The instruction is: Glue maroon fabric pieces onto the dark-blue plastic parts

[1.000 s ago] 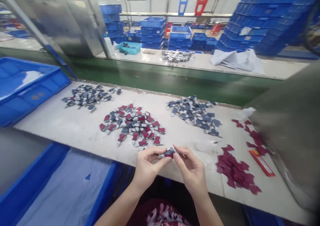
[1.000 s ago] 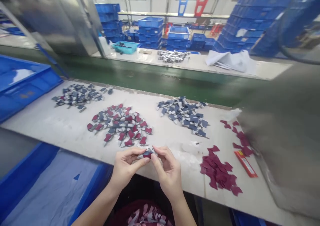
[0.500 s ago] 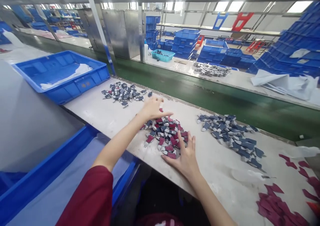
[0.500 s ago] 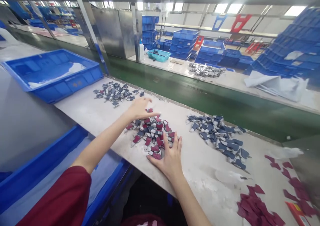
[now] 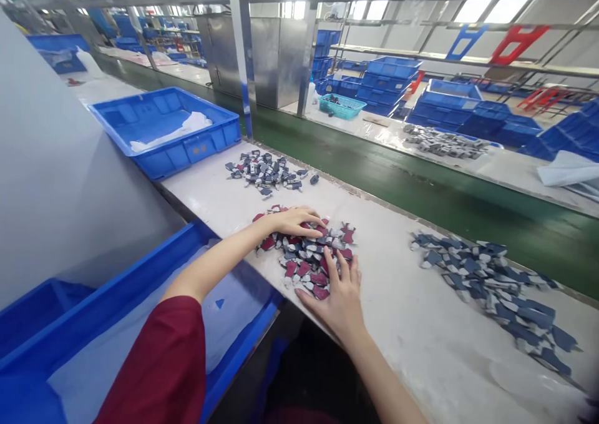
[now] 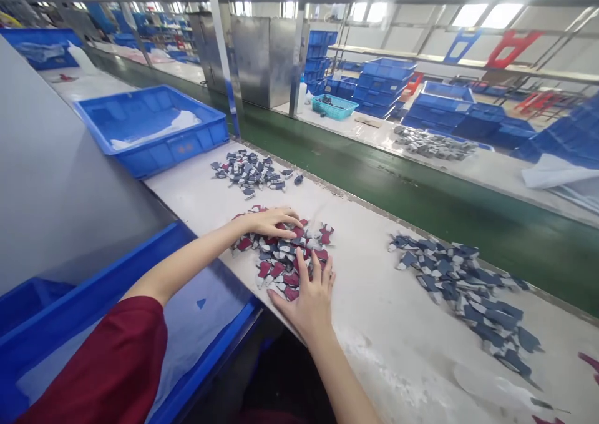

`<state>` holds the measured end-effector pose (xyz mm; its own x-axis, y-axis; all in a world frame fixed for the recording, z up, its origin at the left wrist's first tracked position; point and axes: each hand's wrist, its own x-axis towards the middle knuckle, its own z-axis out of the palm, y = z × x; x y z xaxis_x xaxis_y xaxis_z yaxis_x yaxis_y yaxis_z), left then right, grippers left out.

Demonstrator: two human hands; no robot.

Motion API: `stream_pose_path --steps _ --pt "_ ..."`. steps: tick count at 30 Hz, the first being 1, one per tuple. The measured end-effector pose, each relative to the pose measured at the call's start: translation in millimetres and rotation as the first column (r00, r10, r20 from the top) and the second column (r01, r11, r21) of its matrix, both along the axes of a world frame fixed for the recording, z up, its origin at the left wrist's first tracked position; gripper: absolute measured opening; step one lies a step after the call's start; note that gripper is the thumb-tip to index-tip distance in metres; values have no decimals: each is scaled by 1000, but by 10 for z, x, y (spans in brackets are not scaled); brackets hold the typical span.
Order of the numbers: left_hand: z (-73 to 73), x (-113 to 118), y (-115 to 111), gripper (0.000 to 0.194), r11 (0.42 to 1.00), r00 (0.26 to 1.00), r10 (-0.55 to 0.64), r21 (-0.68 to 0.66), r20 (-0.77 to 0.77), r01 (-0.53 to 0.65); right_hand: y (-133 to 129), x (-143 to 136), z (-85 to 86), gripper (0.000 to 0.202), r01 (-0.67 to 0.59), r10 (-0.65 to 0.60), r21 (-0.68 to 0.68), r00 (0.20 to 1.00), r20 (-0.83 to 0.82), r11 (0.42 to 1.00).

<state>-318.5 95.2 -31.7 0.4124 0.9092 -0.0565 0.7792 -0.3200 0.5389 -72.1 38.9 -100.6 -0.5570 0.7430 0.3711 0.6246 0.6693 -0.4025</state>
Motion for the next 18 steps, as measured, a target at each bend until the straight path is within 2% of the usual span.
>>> stream_pose_path --steps 4,7,10,12,15,16,17,18 --pt "-16 -301 -595 42 988 989 135 69 51 -139 -261 -359 -5 91 -110 111 12 993 -27 994" --pt "-37 -565 -1133 39 950 957 280 117 80 -288 -496 -720 13 89 -205 204 -22 978 -45 979" --pt "-56 -812 -1750 39 869 880 458 147 126 -473 -768 -1091 49 88 -323 321 -77 946 -44 943" --pt "-84 -912 -2171 40 787 796 579 135 175 -602 -922 -1254 87 86 -467 466 -94 884 -40 879" --pt "-209 -875 -2726 43 684 680 694 77 234 -725 -941 -1260 166 74 -660 654 -46 750 -95 750" --pt "-284 -798 -2871 44 635 628 738 63 246 -770 -856 -1195 194 67 -676 669 -13 732 -130 737" --pt "-374 -686 -2992 45 585 577 779 49 246 -810 -720 -1101 219 61 -654 648 17 744 -167 756" --pt "-479 -537 -3085 45 533 526 818 39 233 -845 -536 -985 240 55 -584 579 42 789 -203 811"
